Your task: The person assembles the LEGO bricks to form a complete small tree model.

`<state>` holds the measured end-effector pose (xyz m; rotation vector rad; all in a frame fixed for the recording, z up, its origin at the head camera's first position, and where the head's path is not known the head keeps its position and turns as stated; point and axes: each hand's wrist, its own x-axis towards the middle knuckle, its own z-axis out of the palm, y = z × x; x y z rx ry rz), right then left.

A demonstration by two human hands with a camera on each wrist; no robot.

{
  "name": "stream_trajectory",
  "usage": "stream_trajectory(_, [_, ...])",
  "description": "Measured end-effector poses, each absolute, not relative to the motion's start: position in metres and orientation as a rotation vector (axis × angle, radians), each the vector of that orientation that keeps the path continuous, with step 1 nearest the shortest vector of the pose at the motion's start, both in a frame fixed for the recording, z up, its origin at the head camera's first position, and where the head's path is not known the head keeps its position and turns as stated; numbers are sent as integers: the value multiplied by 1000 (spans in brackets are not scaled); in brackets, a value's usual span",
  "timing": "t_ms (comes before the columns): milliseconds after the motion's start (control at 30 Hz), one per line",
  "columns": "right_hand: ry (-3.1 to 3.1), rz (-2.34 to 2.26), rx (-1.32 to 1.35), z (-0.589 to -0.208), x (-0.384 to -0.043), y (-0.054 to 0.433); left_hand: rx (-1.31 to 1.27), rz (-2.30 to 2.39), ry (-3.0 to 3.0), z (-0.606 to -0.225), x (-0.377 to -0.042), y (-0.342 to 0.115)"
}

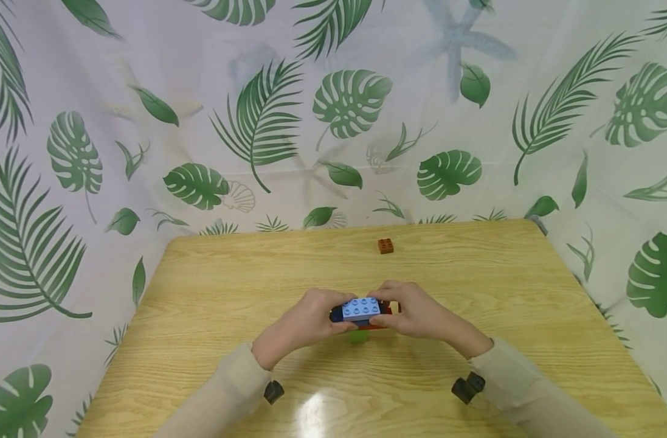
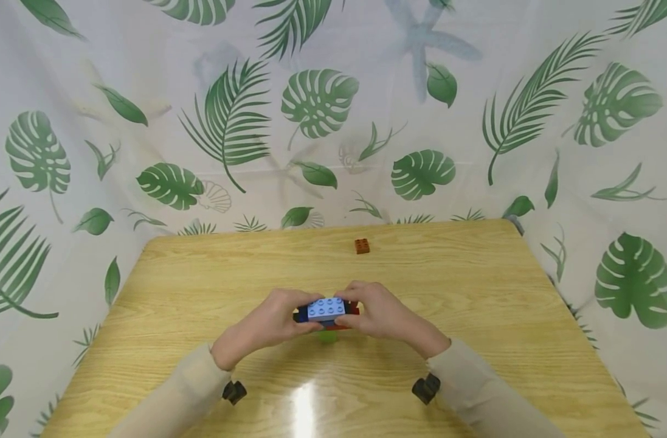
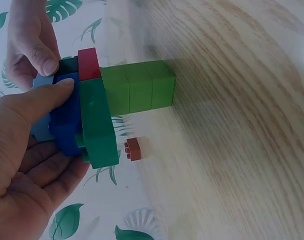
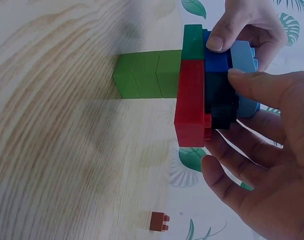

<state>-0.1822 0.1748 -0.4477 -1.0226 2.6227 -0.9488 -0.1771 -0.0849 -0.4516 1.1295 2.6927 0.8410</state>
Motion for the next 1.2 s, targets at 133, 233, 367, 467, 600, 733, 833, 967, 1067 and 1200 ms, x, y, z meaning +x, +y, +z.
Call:
stream_trajectory(133, [2660,-915,-1045,-448,-180,173,1156,836,2717,-453,-176,-84])
stream_trajectory(233, [2735,-831,-1105,-448,-177,171,1155,870,2716,-454,-175,-84])
stream_trajectory(367, [2841,-694,-1192,-446,-171,169,1116,914,2700,-455,-175,-85])
stream_trajectory(467, [2884,-650,-1226,-445,-169,168,1087,935,2690,-455,-175,-85])
stream_trajectory(600, [2917,-646,-1234,-447,-167,169,1083,947,2689,-455,-175,-85])
stream_trajectory(733, [2918,-659,-1223,-446,-167,168,1095,968,2682,-456,-176,-85])
stream_trajectory(833, [2892,-660,-1201,-444,-168,168,1101,987,2670,-457,-176,-85])
stream_trajectory(967, [2826,-673,-1161,-441,-172,167,1105,998,2661,-459,-176,-85])
stream_trajectory(1067, [2763,-710,-1138,-440,-176,167,1100,1006,2654,-460,-176,-85])
stream_trajectory(1200, [2679,-779,-1115,-438,-183,168,1064,1022,2637,-460,-176,-86])
